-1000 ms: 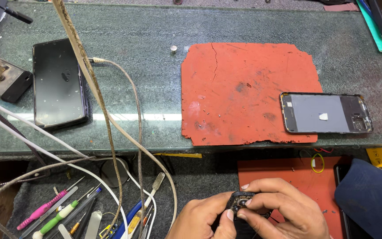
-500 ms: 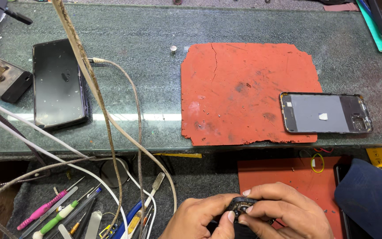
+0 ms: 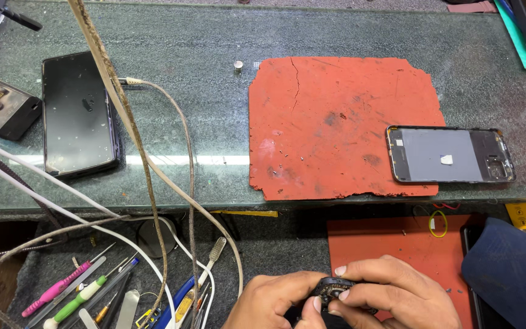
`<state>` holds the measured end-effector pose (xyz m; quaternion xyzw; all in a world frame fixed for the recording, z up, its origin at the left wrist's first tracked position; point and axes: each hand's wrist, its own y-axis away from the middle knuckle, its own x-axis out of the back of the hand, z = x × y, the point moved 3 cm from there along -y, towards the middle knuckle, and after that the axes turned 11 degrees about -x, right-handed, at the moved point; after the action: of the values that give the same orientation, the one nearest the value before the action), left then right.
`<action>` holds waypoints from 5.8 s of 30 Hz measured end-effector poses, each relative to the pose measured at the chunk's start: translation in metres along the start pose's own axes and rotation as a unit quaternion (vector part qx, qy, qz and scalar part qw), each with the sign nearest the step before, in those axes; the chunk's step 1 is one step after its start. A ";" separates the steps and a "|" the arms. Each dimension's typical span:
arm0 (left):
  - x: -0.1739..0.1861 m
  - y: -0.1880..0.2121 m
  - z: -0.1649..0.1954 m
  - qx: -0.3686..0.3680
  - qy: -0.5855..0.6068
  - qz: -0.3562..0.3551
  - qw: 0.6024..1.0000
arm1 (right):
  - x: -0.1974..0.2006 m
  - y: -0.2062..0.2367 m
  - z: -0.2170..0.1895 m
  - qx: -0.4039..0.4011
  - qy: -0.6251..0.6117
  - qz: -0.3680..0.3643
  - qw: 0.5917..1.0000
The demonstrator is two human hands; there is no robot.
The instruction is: The person disassembles a smartphone at a repair bench. They pry open the phone's back cover, work the battery loose by hand, and use a green-handled screwdriver to unscrew and remove internal components from the phone body.
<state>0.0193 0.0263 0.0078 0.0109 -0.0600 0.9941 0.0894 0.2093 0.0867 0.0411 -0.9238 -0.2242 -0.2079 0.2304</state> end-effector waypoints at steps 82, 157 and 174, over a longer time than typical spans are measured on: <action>-0.004 -0.005 -0.035 0.126 0.273 0.069 0.951 | 0.005 0.025 0.068 -0.384 -0.263 -0.115 0.878; 0.008 -0.017 -0.004 0.023 0.336 0.109 0.935 | -0.013 0.005 0.054 -0.421 -0.437 -0.149 0.781; 0.007 -0.006 0.003 0.061 0.366 0.103 0.923 | -0.021 0.014 0.040 -0.439 -0.513 -0.271 0.686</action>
<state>0.0129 0.0327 0.0118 -0.3547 0.0373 0.9342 0.0015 0.2107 0.0892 -0.0060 -0.7810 -0.4308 0.1710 -0.4187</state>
